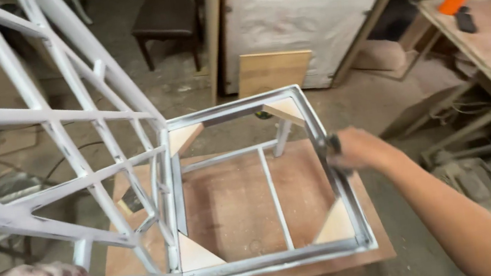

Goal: Sanding the frame of a wooden chair using a sanding block and sandpaper

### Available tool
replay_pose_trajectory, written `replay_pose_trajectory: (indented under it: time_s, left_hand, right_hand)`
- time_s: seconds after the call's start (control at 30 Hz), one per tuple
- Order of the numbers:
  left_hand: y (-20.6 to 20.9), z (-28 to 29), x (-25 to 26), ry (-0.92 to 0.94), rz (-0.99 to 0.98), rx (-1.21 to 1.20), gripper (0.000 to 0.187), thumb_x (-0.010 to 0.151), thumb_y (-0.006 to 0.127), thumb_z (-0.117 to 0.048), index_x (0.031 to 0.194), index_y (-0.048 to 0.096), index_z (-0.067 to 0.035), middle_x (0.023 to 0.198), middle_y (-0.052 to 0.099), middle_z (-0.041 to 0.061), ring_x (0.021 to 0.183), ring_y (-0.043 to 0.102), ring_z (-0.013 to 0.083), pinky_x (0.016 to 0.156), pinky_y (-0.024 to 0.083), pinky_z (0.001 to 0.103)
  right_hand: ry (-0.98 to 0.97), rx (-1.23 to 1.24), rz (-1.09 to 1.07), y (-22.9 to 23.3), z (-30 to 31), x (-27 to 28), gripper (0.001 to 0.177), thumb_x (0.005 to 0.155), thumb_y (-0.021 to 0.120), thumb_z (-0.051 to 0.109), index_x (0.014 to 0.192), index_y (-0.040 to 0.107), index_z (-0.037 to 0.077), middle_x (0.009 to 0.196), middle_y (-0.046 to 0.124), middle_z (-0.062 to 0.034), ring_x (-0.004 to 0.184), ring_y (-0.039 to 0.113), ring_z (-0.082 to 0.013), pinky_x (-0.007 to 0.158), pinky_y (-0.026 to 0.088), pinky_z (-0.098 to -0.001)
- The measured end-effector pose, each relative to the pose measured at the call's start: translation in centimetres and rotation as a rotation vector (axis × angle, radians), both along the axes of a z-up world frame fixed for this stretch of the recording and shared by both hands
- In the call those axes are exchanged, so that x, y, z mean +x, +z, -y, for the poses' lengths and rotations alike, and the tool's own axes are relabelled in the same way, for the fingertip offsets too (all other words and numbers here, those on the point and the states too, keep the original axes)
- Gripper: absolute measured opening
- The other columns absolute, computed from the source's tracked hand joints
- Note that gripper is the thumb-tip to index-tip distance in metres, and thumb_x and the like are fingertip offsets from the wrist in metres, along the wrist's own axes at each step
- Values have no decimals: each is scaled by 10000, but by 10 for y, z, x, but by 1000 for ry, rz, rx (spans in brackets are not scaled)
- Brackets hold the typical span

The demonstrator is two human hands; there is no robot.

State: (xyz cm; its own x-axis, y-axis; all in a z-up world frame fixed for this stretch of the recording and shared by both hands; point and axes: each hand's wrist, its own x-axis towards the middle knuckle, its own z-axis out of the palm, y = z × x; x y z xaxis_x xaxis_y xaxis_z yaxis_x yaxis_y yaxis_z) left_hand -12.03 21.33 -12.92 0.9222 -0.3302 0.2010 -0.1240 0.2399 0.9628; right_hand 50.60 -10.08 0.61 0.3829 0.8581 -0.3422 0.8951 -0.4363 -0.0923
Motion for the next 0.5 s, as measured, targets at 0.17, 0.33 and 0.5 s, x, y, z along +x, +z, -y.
replay_pose_trajectory:
  time_s: [0.17,0.33,0.5]
  left_hand:
    - [37,148,62,1445,612,-122,738,963,753,-814,1182,623,-121,1016,578,85,772,591,248,643,540,372]
    - [98,200,104,1913,460,263,926,987,467,-767,1054,596,147,1182,649,306,866,624,256,714,473,287]
    - [97,198,99,1871,518,330,824,983,500,-742,924,587,75,1139,650,262,940,605,260,827,460,344]
  right_hand:
    - [14,-250,-304,45,127,-73,223,828,613,310,1005,747,292,972,780,86,823,735,-89,750,591,-243]
    - [-551,86,-206,54,182,-106,568,945,557,273,1509,497,261,1099,804,-124,828,813,-169,669,724,-244]
    - [-87,232,-81,-88,157,-205,406,740,761,44,1092,694,233,1193,716,10,945,717,-149,684,574,-293]
